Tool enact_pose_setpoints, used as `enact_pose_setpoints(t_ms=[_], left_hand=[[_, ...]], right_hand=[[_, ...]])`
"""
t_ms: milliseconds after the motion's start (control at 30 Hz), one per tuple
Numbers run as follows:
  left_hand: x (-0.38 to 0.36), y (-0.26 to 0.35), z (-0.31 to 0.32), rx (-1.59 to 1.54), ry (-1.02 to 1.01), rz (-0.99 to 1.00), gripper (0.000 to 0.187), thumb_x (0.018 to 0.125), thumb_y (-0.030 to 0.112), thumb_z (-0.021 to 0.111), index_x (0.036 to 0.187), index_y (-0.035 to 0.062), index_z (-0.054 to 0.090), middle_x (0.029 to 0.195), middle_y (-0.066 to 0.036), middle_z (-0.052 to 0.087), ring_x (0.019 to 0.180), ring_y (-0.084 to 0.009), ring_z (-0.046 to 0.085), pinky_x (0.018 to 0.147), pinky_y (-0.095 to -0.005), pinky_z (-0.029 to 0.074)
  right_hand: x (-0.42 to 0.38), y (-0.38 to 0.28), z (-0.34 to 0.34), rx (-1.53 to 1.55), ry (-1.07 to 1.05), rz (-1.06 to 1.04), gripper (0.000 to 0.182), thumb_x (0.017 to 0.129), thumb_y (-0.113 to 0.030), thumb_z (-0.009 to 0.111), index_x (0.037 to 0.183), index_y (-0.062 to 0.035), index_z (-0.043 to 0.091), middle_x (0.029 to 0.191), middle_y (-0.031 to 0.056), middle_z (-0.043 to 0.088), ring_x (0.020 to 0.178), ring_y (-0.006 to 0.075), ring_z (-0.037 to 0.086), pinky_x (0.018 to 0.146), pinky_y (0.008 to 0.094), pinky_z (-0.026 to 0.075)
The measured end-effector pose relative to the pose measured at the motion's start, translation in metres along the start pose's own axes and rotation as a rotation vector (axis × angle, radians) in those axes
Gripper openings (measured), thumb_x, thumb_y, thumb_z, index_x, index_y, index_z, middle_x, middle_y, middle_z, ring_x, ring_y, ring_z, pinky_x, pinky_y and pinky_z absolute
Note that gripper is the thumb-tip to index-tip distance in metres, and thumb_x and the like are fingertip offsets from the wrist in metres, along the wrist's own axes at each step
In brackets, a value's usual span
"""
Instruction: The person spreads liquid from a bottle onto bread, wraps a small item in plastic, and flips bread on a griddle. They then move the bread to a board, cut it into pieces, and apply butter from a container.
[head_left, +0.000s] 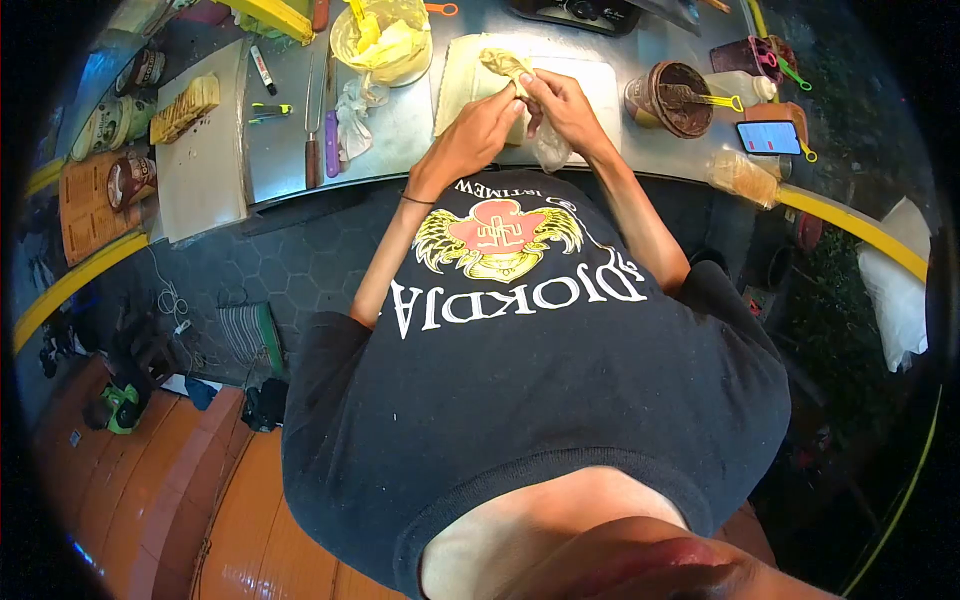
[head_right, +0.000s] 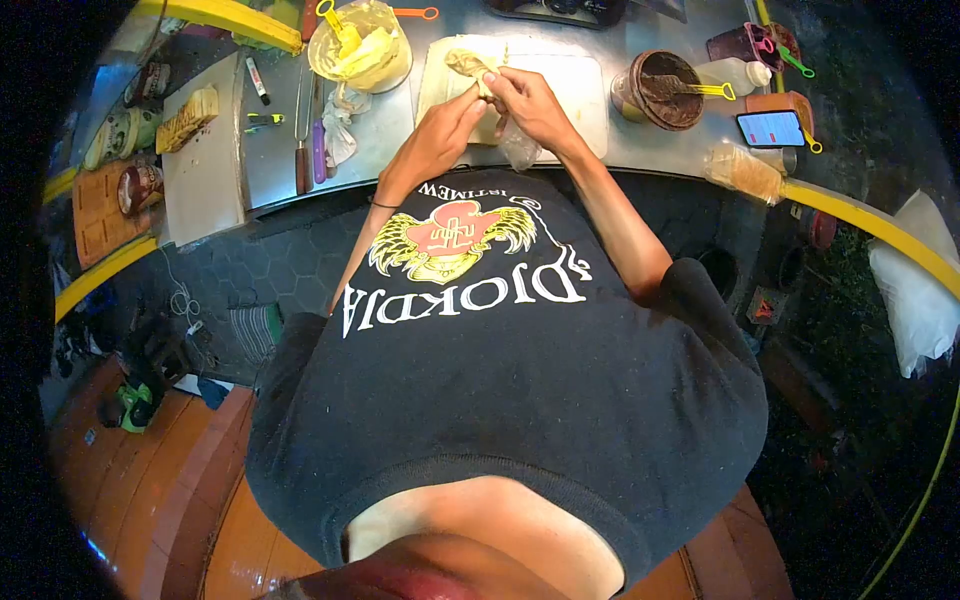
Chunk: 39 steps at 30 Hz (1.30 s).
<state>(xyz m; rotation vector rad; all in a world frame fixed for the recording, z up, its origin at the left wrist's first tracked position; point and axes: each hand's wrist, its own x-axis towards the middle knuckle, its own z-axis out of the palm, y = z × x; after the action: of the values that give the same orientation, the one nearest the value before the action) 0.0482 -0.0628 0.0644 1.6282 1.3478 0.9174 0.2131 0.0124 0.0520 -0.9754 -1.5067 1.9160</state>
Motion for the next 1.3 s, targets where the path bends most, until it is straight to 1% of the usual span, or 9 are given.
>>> enact_pose_setpoints(t_ms=[67, 133, 200, 267, 633, 867, 1000, 1100, 1300], left_hand=[[0.0, -0.019, 0.013, -0.101, 0.025, -0.009, 0.038, 0.101, 0.021, 0.045, 0.128, -0.0051, 0.049, 0.106, -0.021, 0.065, 0.099, -0.0278, 0.064, 0.085, -0.0335, 0.048], [0.004, -0.029, 0.025, -0.765, 0.115, -0.078, 0.045, 0.104, 0.025, 0.04, 0.133, -0.0081, 0.044, 0.119, -0.017, 0.06, 0.111, -0.0221, 0.059, 0.092, -0.0323, 0.046], [0.007, -0.042, 0.024, -0.555, 0.027, -0.014, 0.047, 0.104, 0.029, 0.038, 0.137, -0.0048, 0.041, 0.125, -0.014, 0.056, 0.109, -0.022, 0.059, 0.093, -0.0325, 0.047], [0.01, -0.049, 0.029, -1.043, -0.081, 0.057, 0.044, 0.104, 0.031, 0.039, 0.126, -0.0058, 0.049, 0.112, -0.009, 0.06, 0.093, -0.0168, 0.061, 0.086, -0.0307, 0.05], [0.008, -0.023, 0.03, -0.733, 0.222, -0.131, 0.049, 0.104, 0.033, 0.038, 0.083, -0.0052, 0.06, 0.073, -0.013, 0.066, 0.058, -0.0169, 0.062, 0.059, -0.0269, 0.052], [0.007, -0.034, 0.029, -0.387, 0.255, 0.03, 0.045, 0.103, 0.028, 0.038, 0.076, -0.0032, 0.055, 0.071, -0.015, 0.066, 0.063, -0.0235, 0.065, 0.061, -0.0317, 0.053], [0.007, -0.033, 0.013, -1.072, -0.049, -0.027, 0.038, 0.103, 0.028, 0.036, 0.098, -0.0035, 0.056, 0.109, -0.018, 0.065, 0.076, -0.025, 0.065, 0.069, -0.0364, 0.055], [0.002, -0.016, 0.009, -1.106, -0.074, 0.016, 0.053, 0.103, 0.036, 0.033, 0.136, -0.0051, 0.038, 0.154, -0.018, 0.024, 0.111, -0.0205, 0.055, 0.093, -0.0353, 0.048], [0.005, 0.0, 0.009, -1.126, -0.068, 0.031, 0.064, 0.102, 0.045, 0.035, 0.141, -0.0053, 0.032, 0.139, -0.015, 0.046, 0.108, -0.0154, 0.055, 0.094, -0.0293, 0.045]], right_hand=[[0.001, -0.002, 0.002, 0.001, -0.005, 0.023, 0.032, 0.099, -0.029, 0.05, 0.081, -0.0034, 0.054, 0.063, -0.0025, 0.044, 0.054, 0.0077, 0.046, 0.049, 0.0256, 0.048], [0.002, 0.0, 0.005, 0.107, 0.044, 0.071, 0.032, 0.1, -0.03, 0.049, 0.079, -0.0053, 0.053, 0.063, -0.0032, 0.043, 0.051, 0.0069, 0.041, 0.045, 0.0251, 0.045], [0.004, -0.002, 0.007, 0.228, 0.007, 0.065, 0.032, 0.099, -0.03, 0.049, 0.077, -0.0065, 0.052, 0.062, -0.0036, 0.042, 0.049, 0.0066, 0.04, 0.043, 0.0247, 0.043], [0.005, -0.003, 0.011, 0.346, -0.037, 0.062, 0.032, 0.099, -0.03, 0.05, 0.076, -0.0077, 0.051, 0.06, -0.004, 0.041, 0.048, 0.0064, 0.038, 0.042, 0.0244, 0.042], [0.002, -0.021, 0.012, 0.286, -0.139, 0.295, 0.037, 0.099, -0.035, 0.046, 0.075, -0.0084, 0.053, 0.057, -0.0019, 0.046, 0.045, 0.0098, 0.047, 0.045, 0.0284, 0.048], [-0.002, -0.03, 0.003, 0.006, -0.172, 0.319, 0.04, 0.097, -0.041, 0.051, 0.083, -0.004, 0.06, 0.061, -0.0004, 0.05, 0.052, 0.0125, 0.055, 0.05, 0.0312, 0.053], [0.001, -0.024, 0.008, 0.204, -0.233, 0.245, 0.038, 0.097, -0.039, 0.051, 0.082, -0.0038, 0.057, 0.06, -0.0009, 0.048, 0.049, 0.0124, 0.052, 0.05, 0.0304, 0.052], [-0.001, -0.025, 0.018, 0.631, -0.143, 0.441, 0.035, 0.098, -0.036, 0.044, 0.075, -0.0097, 0.047, 0.057, -0.0027, 0.042, 0.044, 0.0112, 0.04, 0.044, 0.0289, 0.044], [0.007, -0.004, 0.017, 1.019, -0.491, 0.493, 0.042, 0.097, -0.048, 0.042, 0.073, -0.0138, 0.042, 0.057, -0.0049, 0.035, 0.047, 0.0114, 0.036, 0.042, 0.0277, 0.033]])
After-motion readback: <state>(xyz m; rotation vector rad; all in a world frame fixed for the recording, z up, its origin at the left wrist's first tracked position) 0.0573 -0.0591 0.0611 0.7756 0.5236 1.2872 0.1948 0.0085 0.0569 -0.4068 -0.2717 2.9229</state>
